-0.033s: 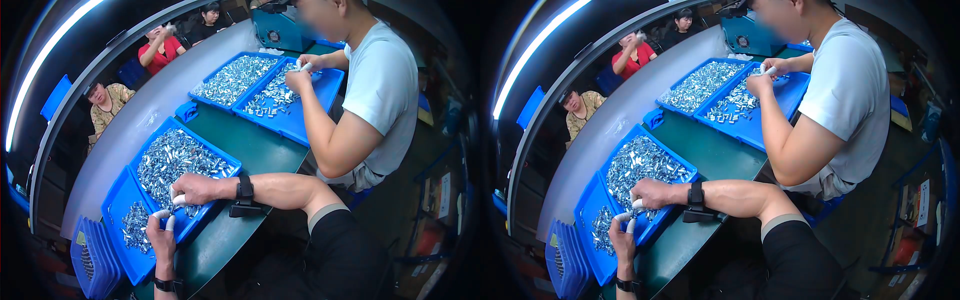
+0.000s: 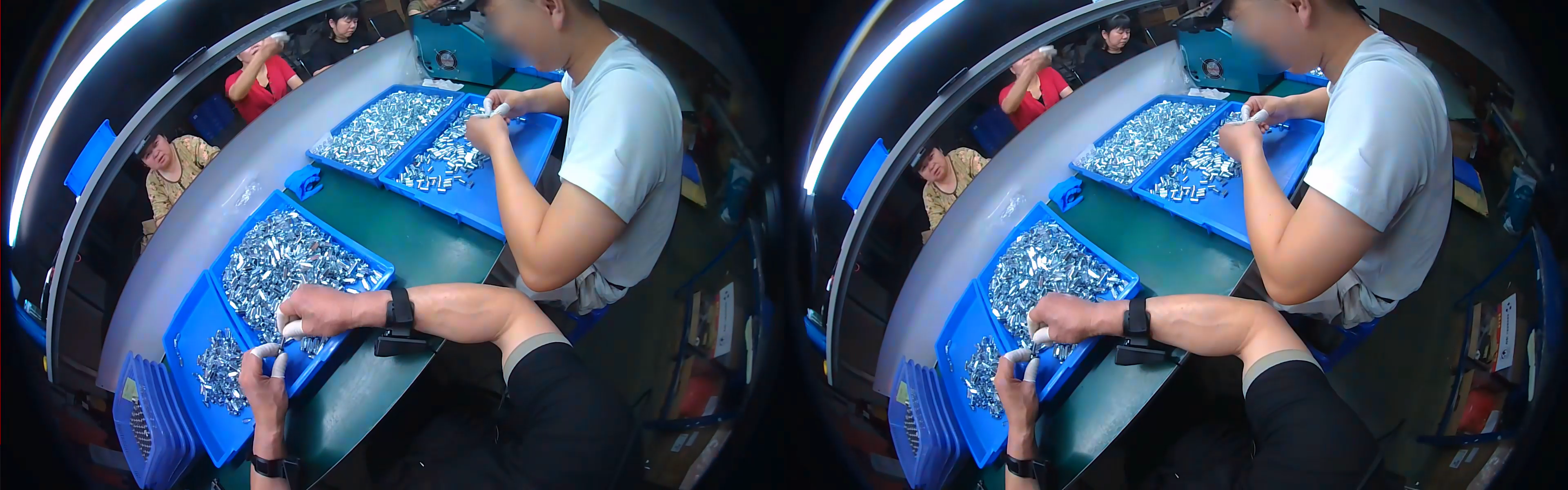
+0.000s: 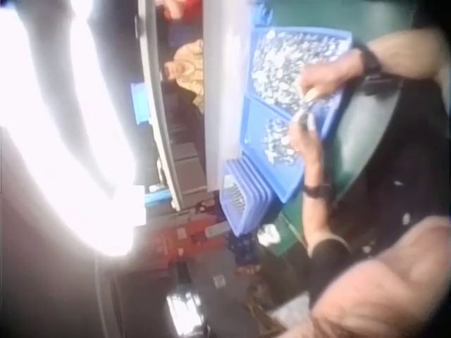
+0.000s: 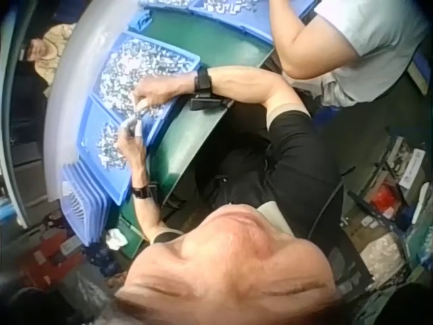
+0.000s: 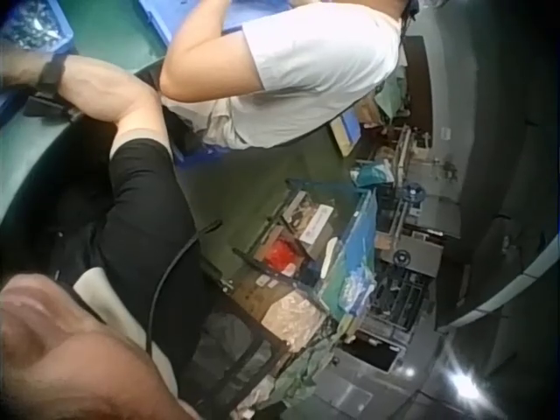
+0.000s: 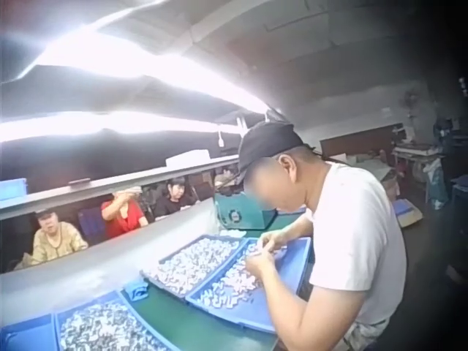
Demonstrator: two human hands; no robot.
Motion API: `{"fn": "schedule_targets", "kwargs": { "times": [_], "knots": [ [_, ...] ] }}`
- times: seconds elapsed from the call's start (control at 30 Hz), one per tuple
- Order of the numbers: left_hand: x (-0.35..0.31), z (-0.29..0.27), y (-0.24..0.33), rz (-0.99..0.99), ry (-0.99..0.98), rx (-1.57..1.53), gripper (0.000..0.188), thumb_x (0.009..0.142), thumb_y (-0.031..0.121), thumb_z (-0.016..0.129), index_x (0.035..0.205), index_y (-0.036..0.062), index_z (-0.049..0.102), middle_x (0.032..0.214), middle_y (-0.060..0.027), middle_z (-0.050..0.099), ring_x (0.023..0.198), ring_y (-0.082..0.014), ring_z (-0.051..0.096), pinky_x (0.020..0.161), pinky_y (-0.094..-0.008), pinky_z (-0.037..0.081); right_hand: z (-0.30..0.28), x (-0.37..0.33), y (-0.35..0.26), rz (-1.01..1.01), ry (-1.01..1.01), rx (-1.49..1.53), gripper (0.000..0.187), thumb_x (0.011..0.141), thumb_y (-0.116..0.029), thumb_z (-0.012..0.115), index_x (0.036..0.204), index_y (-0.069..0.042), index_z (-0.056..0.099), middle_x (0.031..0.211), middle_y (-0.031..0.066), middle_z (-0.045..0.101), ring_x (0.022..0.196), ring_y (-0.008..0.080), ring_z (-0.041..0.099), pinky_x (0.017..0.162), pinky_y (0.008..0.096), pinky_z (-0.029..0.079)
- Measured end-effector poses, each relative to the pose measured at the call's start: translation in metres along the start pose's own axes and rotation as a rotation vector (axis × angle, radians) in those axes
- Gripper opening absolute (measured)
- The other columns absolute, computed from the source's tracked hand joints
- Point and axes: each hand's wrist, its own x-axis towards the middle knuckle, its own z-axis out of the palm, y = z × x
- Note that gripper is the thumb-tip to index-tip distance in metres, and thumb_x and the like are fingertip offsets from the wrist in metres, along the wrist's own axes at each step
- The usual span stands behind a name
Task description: The person picks up a metal rod and a small metal component from a blue tray, fits the component onto the rod, and places the assembled unit into a separate blue tray.
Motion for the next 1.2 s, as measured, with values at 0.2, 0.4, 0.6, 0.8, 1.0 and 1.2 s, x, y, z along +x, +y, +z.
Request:
{"fn": "schedule_targets", "kwargs": {
  "times": [0.2,0.4,0.6,0.8,1.0,1.2],
  "knots": [
    [-0.001,-0.003,0.004,0.052,0.017,-0.018,0.017,0.081,-0.003,0.075,0.093,0.0010,0.065,0.092,-0.0103,0.067,0.088,-0.0241,0.065,0.082,-0.0334,0.050,-0.001,-0.001,-0.007,-0.034,-0.115,-0.040,0.023,0.091,-0.026,0.069,0.089,-0.004,0.073,0.073,0.0149,0.070,0.072,0.0364,0.069,0.068,0.0441,0.054],
    [0.000,-0.002,0.004,0.100,0.004,-0.041,0.018,0.079,-0.003,0.076,0.094,0.0014,0.065,0.093,-0.0117,0.068,0.088,-0.0276,0.066,0.081,-0.0347,0.051,-0.002,-0.003,-0.007,-0.058,-0.095,-0.209,0.039,0.094,-0.036,0.064,0.073,-0.003,0.067,0.065,0.0176,0.064,0.069,0.0409,0.065,0.064,0.0476,0.051],
    [-0.002,-0.002,0.001,0.150,0.011,0.004,0.019,0.080,-0.004,0.076,0.095,0.0018,0.065,0.095,-0.0132,0.067,0.089,-0.0290,0.065,0.081,-0.0356,0.050,0.013,-0.007,-0.001,-0.074,-0.131,-0.332,0.038,0.089,-0.036,0.066,0.068,-0.005,0.068,0.065,0.0188,0.064,0.064,0.0409,0.065,0.058,0.0514,0.050],
    [-0.002,0.000,0.006,0.173,0.044,-0.021,0.020,0.079,-0.004,0.077,0.094,0.0020,0.064,0.094,-0.0133,0.066,0.087,-0.0299,0.064,0.080,-0.0368,0.051,0.010,-0.005,-0.009,-0.064,-0.153,-0.320,0.048,0.092,-0.047,0.064,0.067,-0.005,0.067,0.064,0.0185,0.062,0.064,0.0416,0.064,0.057,0.0512,0.049],
    [-0.004,0.001,0.005,0.172,0.077,-0.033,0.023,0.078,-0.004,0.079,0.094,0.0022,0.063,0.093,-0.0140,0.066,0.086,-0.0296,0.064,0.077,-0.0371,0.051,0.006,-0.006,-0.015,-0.049,-0.097,-0.166,0.037,0.088,-0.042,0.072,0.083,-0.005,0.072,0.073,0.0161,0.067,0.072,0.0389,0.066,0.062,0.0473,0.050],
    [-0.003,0.002,0.008,0.151,0.082,-0.042,0.024,0.078,-0.004,0.079,0.095,0.0025,0.063,0.093,-0.0141,0.065,0.085,-0.0298,0.063,0.077,-0.0374,0.051,0.009,-0.007,-0.009,-0.140,-0.041,-0.137,0.033,0.088,-0.037,0.072,0.078,-0.005,0.069,0.070,0.0168,0.065,0.070,0.0397,0.065,0.061,0.0476,0.050]
  ]
}}
